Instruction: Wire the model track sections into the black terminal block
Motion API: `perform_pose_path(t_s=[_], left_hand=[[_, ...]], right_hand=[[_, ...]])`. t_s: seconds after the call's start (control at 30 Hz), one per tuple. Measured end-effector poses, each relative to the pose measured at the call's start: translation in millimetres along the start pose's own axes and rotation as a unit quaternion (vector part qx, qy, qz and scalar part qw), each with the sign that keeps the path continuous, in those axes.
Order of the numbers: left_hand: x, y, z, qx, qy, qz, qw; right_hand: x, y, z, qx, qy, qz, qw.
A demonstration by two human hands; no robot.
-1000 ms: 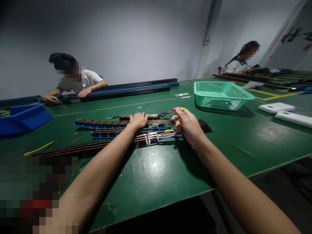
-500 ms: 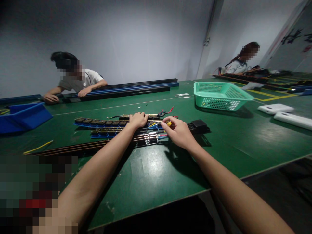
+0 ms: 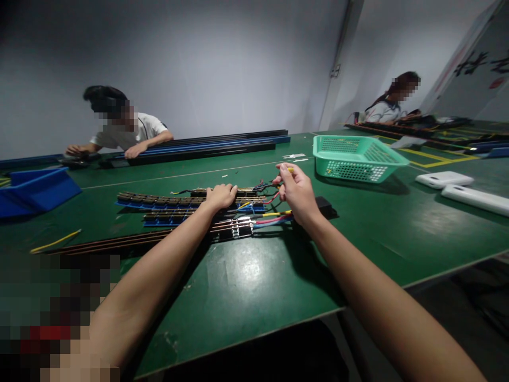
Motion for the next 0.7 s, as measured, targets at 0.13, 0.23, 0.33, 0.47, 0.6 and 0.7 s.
perform_pose_path(t_s=[0.13, 0.23, 0.33, 0.47, 0.6, 0.7], left_hand=[[1.2, -1, 0, -0.005, 0.003, 0.002, 1.0], [1.6, 0, 0, -0.011, 0.006, 0.005, 1.0], [1.2, 0, 0, -0.012, 0.006, 0.008, 1.0], [1.2, 1, 0, -0.012, 0.007, 0.014, 1.0], [0.9, 1, 0, -0.017, 0.007, 0.011, 1.0], [1.0, 2, 1, -0.02, 0.006, 0.01, 1.0]], right_hand=[[-5, 9, 18, -0.003, -0.009, 0.0, 1.0], [-7, 24, 30, -0.035, -0.015, 0.011, 0.999], [-6, 37, 37, -0.054, 0.0, 0.012, 0.998], [-11, 37, 32, 0.006, 0.005, -0.124, 0.992], [-35, 32, 15, 0.12, -0.048, -0.342, 0.931], [-37, 35, 16, 0.097, -0.045, -0.329, 0.938]])
Point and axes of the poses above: each hand's wrist, its own z-axis towards the middle knuckle, its own x-axis out of the back of the hand, y = z × x, the point moved 8 cm from there along z, towards the middle knuckle, and after that the axes turned 14 degrees about -x, right-handed, at the moved point
